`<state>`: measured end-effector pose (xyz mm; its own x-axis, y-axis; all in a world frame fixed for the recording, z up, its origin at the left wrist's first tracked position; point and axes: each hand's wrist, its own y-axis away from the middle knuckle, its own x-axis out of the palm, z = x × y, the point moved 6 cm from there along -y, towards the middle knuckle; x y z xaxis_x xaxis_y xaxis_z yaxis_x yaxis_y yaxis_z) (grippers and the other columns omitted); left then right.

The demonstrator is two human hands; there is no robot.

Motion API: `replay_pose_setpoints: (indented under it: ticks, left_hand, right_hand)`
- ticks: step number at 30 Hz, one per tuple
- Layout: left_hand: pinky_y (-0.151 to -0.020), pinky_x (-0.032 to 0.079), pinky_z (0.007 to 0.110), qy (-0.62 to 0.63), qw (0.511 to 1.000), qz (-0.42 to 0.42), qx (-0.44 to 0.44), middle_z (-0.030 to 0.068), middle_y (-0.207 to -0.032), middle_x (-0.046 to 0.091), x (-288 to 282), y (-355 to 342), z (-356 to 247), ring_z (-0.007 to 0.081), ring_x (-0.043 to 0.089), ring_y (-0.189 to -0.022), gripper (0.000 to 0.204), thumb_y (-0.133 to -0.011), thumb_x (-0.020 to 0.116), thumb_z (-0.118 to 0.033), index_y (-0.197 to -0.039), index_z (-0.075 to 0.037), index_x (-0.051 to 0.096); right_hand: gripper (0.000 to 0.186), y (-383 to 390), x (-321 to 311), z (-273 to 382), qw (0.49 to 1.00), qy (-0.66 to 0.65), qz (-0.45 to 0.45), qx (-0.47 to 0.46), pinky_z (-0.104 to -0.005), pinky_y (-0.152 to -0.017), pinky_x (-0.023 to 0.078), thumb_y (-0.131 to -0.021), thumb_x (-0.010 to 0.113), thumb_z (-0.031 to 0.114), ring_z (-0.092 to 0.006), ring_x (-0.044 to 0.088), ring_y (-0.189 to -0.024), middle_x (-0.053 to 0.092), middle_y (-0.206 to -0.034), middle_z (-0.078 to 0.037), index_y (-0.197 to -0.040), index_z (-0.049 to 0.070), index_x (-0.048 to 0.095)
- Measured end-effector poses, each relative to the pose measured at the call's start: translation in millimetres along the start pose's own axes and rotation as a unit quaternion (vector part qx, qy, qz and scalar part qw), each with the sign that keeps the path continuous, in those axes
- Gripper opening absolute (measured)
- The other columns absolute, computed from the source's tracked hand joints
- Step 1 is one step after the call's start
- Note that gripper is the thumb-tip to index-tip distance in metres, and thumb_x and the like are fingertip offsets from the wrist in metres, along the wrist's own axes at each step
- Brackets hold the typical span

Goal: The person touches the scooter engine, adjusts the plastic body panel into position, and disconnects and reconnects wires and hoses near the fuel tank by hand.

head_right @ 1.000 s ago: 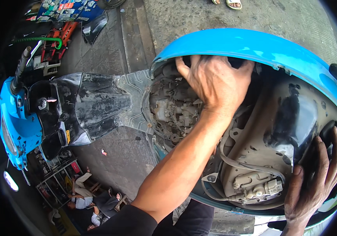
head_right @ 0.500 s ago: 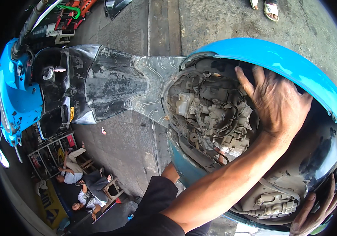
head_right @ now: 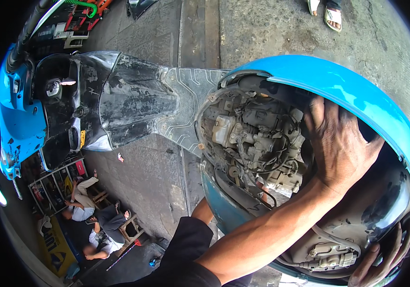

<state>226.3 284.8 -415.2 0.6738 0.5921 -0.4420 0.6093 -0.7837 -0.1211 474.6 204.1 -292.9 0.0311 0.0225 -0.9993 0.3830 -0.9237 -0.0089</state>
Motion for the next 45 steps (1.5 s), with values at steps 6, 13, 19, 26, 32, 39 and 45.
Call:
replay_pose_setpoints:
  ticks: [6,13,19,26,32,39,45]
  left_hand:
    - [-0.106,0.034,0.06,-0.056,0.996,0.065,-0.038,0.0201,-0.124,0.06,8,0,2,0.0409,0.046,-0.126,0.058,-0.079,0.082,-0.047,-0.111,0.0,0.073]
    - [-0.103,0.035,0.057,-0.043,0.996,0.062,-0.049,0.0197,-0.125,0.059,12,2,3,0.0405,0.045,-0.127,0.059,-0.078,0.082,-0.048,-0.114,-0.002,0.072]
    - [-0.102,0.035,0.056,-0.028,1.0,0.009,-0.004,0.0197,-0.128,0.057,8,4,4,0.0401,0.045,-0.126,0.063,-0.076,0.085,-0.043,-0.122,-0.003,0.066]
    - [-0.096,0.037,0.056,-0.059,0.998,0.002,0.003,0.0177,-0.121,0.061,1,0,2,0.0395,0.05,-0.118,0.06,-0.078,0.083,-0.051,-0.114,-0.004,0.071]
    - [-0.101,0.036,0.059,-0.041,0.999,0.022,-0.013,0.0197,-0.125,0.061,7,1,0,0.0409,0.048,-0.124,0.065,-0.08,0.079,-0.055,-0.117,-0.003,0.07]
    - [-0.106,0.034,0.061,-0.032,0.999,0.007,-0.02,0.019,-0.126,0.061,7,1,4,0.0398,0.048,-0.126,0.064,-0.081,0.078,-0.053,-0.12,-0.003,0.068]
    - [-0.108,0.032,0.063,-0.016,0.999,0.029,-0.021,0.018,-0.124,0.063,9,3,5,0.0394,0.047,-0.129,0.057,-0.084,0.078,-0.047,-0.122,-0.005,0.071]
  right_hand:
    - [0.051,-2,-1,3,1.0,0.0,-0.002,0.011,-0.0563,-0.123,0.027,-0.105,0.051,0.029,-0.0428,0.037,-0.15,0.041,-0.161,-0.023,-0.148,0.002,0.055]
    - [0.051,-5,-2,5,1.0,0.005,-0.004,0.002,-0.0571,-0.123,0.027,-0.106,0.049,0.03,-0.0421,0.037,-0.15,0.042,-0.161,-0.023,-0.149,0.003,0.055]
    - [0.051,-6,-3,6,1.0,0.004,-0.003,0.001,-0.0569,-0.123,0.026,-0.106,0.049,0.03,-0.042,0.036,-0.151,0.042,-0.161,-0.023,-0.148,0.002,0.055]
    - [0.051,-4,0,7,1.0,-0.012,-0.001,0.013,-0.0565,-0.123,0.026,-0.105,0.05,0.029,-0.0431,0.036,-0.15,0.042,-0.16,-0.024,-0.146,-0.001,0.056]
    - [0.05,-10,-6,11,1.0,0.01,-0.002,-0.019,-0.0571,-0.122,0.027,-0.105,0.048,0.028,-0.0437,0.038,-0.149,0.043,-0.158,-0.026,-0.145,-0.002,0.056]
    - [0.053,-6,-1,10,1.0,-0.003,-0.001,0.016,-0.057,-0.122,0.028,-0.103,0.049,0.03,-0.0449,0.038,-0.148,0.043,-0.159,-0.026,-0.144,-0.003,0.056]
    - [0.053,-11,-12,14,1.0,0.015,-0.001,-0.005,-0.0568,-0.122,0.027,-0.102,0.048,0.028,-0.0452,0.039,-0.147,0.043,-0.159,-0.026,-0.143,-0.003,0.056]
